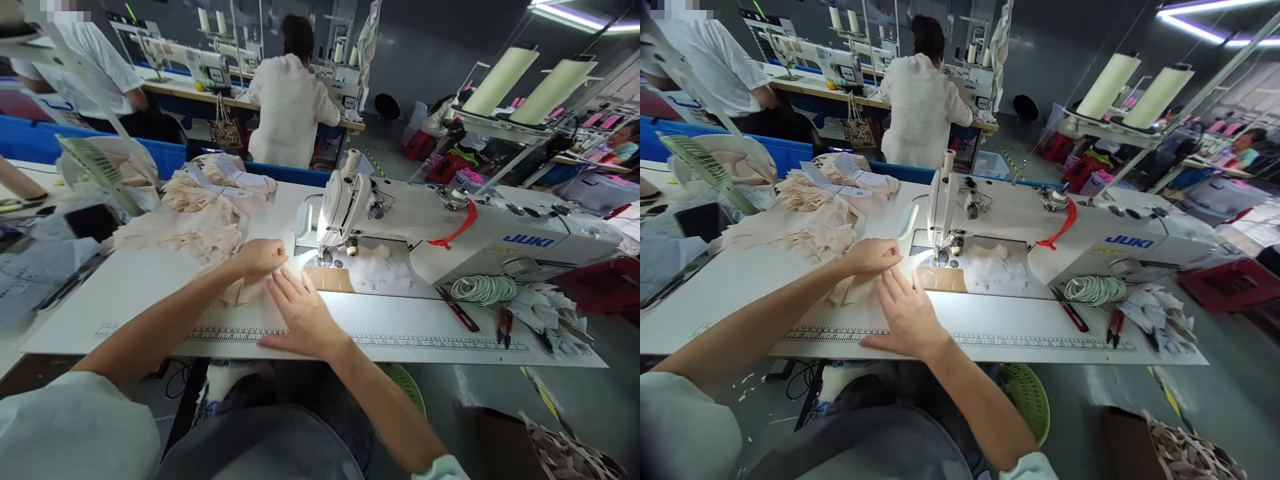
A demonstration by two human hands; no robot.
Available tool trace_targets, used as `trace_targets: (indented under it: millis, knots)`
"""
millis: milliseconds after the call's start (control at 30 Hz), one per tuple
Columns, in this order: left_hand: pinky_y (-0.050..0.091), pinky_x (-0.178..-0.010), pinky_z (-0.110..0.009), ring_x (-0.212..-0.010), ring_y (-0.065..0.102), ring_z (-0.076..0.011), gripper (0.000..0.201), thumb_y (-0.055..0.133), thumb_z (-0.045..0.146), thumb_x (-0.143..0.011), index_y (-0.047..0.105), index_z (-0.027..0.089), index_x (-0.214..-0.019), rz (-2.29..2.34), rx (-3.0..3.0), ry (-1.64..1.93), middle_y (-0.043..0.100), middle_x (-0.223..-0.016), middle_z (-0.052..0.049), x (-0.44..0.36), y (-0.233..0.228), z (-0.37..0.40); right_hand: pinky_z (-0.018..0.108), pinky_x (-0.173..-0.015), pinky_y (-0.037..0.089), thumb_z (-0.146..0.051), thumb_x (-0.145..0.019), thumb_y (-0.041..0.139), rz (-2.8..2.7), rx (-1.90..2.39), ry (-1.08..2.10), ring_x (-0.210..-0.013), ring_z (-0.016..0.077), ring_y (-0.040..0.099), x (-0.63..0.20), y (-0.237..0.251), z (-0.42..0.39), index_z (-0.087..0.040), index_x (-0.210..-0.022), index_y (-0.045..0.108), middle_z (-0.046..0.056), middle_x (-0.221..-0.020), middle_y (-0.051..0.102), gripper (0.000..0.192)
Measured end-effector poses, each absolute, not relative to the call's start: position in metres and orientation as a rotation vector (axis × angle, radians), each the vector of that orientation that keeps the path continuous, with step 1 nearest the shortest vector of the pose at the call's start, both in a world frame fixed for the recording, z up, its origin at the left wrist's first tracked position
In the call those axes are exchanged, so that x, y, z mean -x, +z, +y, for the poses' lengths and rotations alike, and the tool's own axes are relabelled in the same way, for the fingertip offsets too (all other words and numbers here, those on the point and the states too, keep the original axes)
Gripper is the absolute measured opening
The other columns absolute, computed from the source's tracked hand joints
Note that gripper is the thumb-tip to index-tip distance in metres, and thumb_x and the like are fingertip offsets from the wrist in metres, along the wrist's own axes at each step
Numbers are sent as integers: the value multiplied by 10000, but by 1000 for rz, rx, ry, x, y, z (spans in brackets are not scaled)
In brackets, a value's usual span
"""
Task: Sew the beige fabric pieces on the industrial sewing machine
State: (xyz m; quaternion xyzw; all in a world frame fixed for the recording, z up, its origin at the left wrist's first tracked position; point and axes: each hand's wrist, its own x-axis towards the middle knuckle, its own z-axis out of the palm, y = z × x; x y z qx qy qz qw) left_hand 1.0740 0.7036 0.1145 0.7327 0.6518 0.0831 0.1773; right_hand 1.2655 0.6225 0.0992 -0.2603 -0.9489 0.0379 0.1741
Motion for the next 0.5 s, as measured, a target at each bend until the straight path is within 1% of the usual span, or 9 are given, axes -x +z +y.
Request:
trace_targets:
  millis: [33,67,133,200,267,333,400,433,500]
  knots:
    - [376,-623,-286,-646,561,-205,233,495,428,-805,577,212,-772,1756,-2024,269,593,-641,-15,-1069,117,696,590,-1178,265,-647,-806,674,-2707,711,120,-1373,353,389,-1261,95,614,-46,-1434,431,227,-1439,506,903]
    - [357,-590,-275,-591,522,-186,259,510,466,-789,559,215,-747,1668,-1960,304,541,-582,3,-1061,120,685,598,-1172,269,-625,-810,679,-2716,703,128,-1333,352,424,-1260,90,604,-52,-1446,417,219,-1395,539,895]
    - [317,-531,-256,-517,440,-154,332,546,550,-761,545,219,-731,1520,-1793,332,454,-533,29,-1037,127,654,558,-1103,369,-441,-872,660,-2700,684,153,-1176,321,529,-1266,82,583,-95,-1387,494,172,-1230,629,642]
    - [291,-507,-242,-510,395,-136,386,580,603,-747,562,218,-728,1427,-1631,306,439,-558,30,-1006,133,612,470,-953,469,-227,-916,540,-2592,680,276,-996,272,583,-1281,73,557,-152,-1205,625,117,-1032,675,310]
    - [299,-526,-231,-545,391,-131,410,597,614,-759,587,209,-699,1368,-1544,255,463,-597,15,-974,135,563,382,-798,488,-162,-918,459,-2390,695,615,-857,228,592,-1298,63,532,-189,-1005,679,78,-884,675,239]
    - [322,-554,-220,-578,415,-134,392,613,586,-784,621,201,-709,1311,-1468,167,499,-631,5,-949,130,516,322,-684,471,-266,-922,519,-2132,773,1153,-747,192,593,-1313,48,509,-201,-910,681,49,-805,671,175]
    - [328,-583,-212,-630,453,-146,389,590,573,-827,648,198,-742,1329,-1434,80,547,-690,-7,-936,113,483,287,-614,457,-429,-863,643,-1778,958,1661,-682,174,598,-1321,25,495,-195,-852,675,34,-761,674,236]
    - [325,-594,-211,-649,465,-151,398,566,577,-844,652,198,-759,1350,-1422,39,559,-710,-9,-935,99,473,286,-613,468,-498,-823,682,-1557,1095,1813,-694,182,616,-1322,10,491,-191,-839,673,40,-769,685,308]
    - [329,-620,-213,-681,475,-160,432,523,605,-848,646,195,-788,1387,-1393,33,573,-740,-13,-941,64,466,322,-690,517,-606,-724,727,-1112,1364,1837,-833,235,663,-1321,-25,492,-191,-885,673,78,-888,719,448]
